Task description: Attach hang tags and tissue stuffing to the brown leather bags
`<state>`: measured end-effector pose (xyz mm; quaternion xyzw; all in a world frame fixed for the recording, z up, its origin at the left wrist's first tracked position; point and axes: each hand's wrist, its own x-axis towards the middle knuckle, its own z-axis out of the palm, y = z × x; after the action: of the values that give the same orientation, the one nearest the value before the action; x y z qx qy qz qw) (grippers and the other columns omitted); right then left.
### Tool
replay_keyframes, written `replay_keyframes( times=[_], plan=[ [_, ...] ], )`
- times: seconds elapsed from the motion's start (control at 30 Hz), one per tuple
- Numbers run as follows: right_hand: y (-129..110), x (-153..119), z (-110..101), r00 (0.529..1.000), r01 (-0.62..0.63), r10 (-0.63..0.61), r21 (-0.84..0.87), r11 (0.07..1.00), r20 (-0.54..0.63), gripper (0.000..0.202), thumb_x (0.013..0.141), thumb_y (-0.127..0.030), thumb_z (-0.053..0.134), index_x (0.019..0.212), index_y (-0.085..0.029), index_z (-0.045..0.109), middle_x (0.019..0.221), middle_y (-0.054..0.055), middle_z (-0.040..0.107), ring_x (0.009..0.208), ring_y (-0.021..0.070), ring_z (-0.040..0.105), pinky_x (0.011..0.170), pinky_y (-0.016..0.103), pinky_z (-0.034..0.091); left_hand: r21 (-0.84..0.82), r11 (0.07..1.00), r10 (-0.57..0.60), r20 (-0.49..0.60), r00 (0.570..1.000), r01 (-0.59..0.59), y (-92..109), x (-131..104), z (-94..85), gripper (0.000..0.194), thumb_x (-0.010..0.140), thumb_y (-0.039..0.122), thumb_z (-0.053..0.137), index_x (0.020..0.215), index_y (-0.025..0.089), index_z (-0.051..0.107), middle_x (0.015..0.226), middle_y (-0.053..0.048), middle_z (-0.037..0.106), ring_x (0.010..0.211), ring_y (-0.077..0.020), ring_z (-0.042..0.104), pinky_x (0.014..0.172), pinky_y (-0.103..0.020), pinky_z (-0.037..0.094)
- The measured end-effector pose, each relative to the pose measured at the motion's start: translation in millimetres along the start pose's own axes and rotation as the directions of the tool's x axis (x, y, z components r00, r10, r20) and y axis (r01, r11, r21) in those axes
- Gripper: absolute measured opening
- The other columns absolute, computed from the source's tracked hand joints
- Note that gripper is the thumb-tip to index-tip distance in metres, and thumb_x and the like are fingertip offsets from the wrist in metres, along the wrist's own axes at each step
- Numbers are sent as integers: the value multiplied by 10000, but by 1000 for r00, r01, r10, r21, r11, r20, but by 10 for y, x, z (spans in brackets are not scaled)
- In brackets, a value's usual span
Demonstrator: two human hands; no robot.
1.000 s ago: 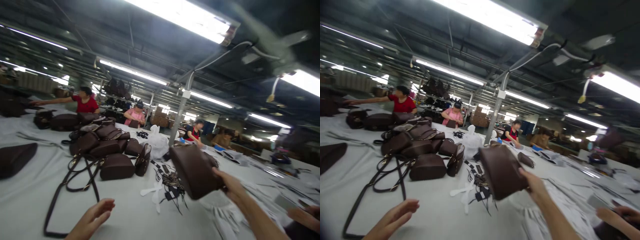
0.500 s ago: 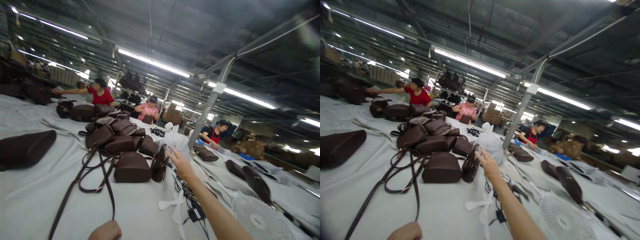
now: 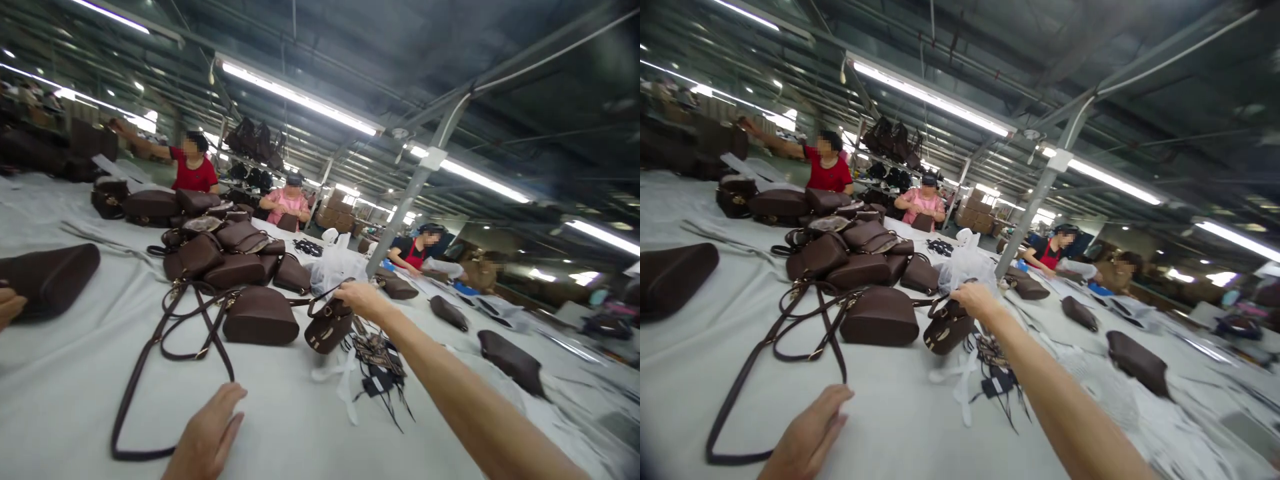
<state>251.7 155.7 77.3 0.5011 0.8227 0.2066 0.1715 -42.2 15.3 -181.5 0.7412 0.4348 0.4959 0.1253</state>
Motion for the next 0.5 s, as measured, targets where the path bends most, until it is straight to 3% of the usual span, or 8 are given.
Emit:
replay_keyframes(
  times=[0.07,0.17,0.23,0.3,0.33,0.4,0.47,0.5],
  plan=[
    [-127,-286,-260,998,67,-67,19,998,5,218,878,-191,571,1068,-257,654,992,56,673,925,210,623,684,252,427,-31,998,-57,-60,997,55,65,22,-7,375,872,362,534,1224,233,532,1239,-99,605,1088,-260,598,941,-334,493],
    [-626,-663,-480,974,226,-227,53,973,7,196,847,-227,635,1039,-261,658,902,45,683,829,192,636,624,238,411,-175,975,-141,-19,990,135,256,6,50,531,878,448,504,1353,224,425,1373,-126,507,1174,-289,547,984,-405,475],
    [-1005,-845,-456,960,279,-280,108,954,0,207,828,-277,672,1033,-254,652,847,37,678,746,182,636,577,233,408,-306,938,-154,59,986,164,369,-58,118,603,877,479,494,1411,230,365,1413,-127,481,1235,-303,510,1005,-430,467],
    [-1202,-983,-306,929,368,-334,280,887,-162,305,823,-371,677,1103,-263,624,897,37,670,749,178,631,596,240,433,-409,888,-155,159,975,207,410,-145,184,644,864,498,512,1430,235,353,1418,-119,491,1262,-310,497,1013,-431,469],
    [-1193,-1045,-194,924,361,-266,402,841,-273,347,847,-416,640,1160,-271,597,943,35,665,783,173,629,637,243,452,-435,870,-157,199,967,231,404,-186,209,660,853,504,531,1432,238,359,1414,-115,501,1261,-312,500,1011,-426,475],
    [-976,-1173,98,918,147,148,660,737,-369,325,944,-421,464,1207,-259,562,984,30,654,852,162,619,739,247,465,-440,859,-163,254,953,264,373,-240,240,672,829,506,570,1422,247,387,1401,-107,521,1236,-313,527,989,-407,497],
    [-644,-1307,480,761,-257,625,803,538,-175,361,988,-379,290,1110,-224,591,929,25,646,887,176,605,799,267,456,-414,865,-177,276,945,283,365,-246,246,643,829,494,576,1408,265,415,1390,-96,536,1185,-303,571,954,-389,524],
    [-505,-1373,700,718,-349,689,802,484,-103,350,975,-358,302,1036,-194,605,944,46,641,931,207,594,829,301,447,-398,870,-187,277,942,290,380,-232,243,617,835,486,571,1399,278,430,1384,-86,544,1163,-297,588,942,-385,532]
  ],
)
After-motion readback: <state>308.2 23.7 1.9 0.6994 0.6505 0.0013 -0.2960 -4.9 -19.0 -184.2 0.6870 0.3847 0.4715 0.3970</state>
